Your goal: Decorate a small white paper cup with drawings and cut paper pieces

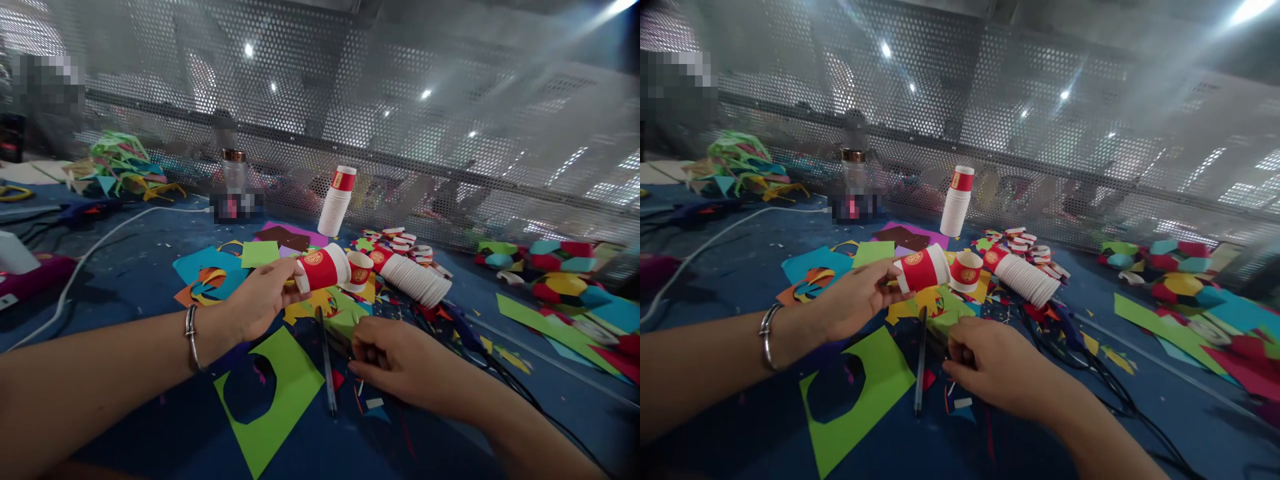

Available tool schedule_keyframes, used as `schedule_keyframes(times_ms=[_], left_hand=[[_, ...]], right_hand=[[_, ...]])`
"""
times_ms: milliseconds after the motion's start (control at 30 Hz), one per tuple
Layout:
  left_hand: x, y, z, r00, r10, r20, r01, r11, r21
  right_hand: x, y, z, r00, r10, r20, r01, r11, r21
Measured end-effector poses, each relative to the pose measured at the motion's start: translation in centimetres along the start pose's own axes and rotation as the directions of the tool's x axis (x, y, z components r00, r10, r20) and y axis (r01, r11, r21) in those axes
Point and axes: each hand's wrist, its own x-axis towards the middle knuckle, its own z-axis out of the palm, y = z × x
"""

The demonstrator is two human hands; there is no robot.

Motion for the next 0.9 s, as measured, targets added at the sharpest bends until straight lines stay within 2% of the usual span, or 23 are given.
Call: schedule_keyframes(times_ms=[167, 333, 533, 667, 767, 900], left_hand=[[0.0, 0.6, 0.0, 1.0, -0.009, 0.003, 0.009, 0.998, -0.063], [0.2, 1.1, -0.3, 0.996, -0.065, -0.065, 0.058, 0.993, -0.105], [0.3, 1.2, -0.7, 0.996, -0.074, -0.055, 0.069, 0.994, -0.089], [-0.3, 1.2, -0.6, 0.999, -0.039, -0.006, 0.038, 0.998, -0.055], [-0.7, 1.0, -0.4, 0.999, -0.035, 0.029, 0.036, 0.999, -0.026], [-0.5, 0.7, -0.3, 0.998, -0.042, 0.053, 0.043, 0.999, -0.005]], right_hand=[[0.0, 0.3, 0.1, 1.0, -0.004, -0.012, 0.004, 1.0, 0.023], [0.1, 0.9, -0.7, 0.993, 0.057, -0.106, -0.049, 0.996, 0.08], [0.9, 2.9, -1.4, 0.94, 0.203, -0.273, -0.112, 0.942, 0.317], [1.5, 3.9, -0.9, 0.88, 0.346, -0.327, -0.106, 0.812, 0.574], [1.9, 3.7, -0.5, 0.834, 0.421, -0.357, -0.026, 0.675, 0.737], [2.2, 3.3, -0.5, 0.765, 0.529, -0.367, 0.082, 0.484, 0.871]])
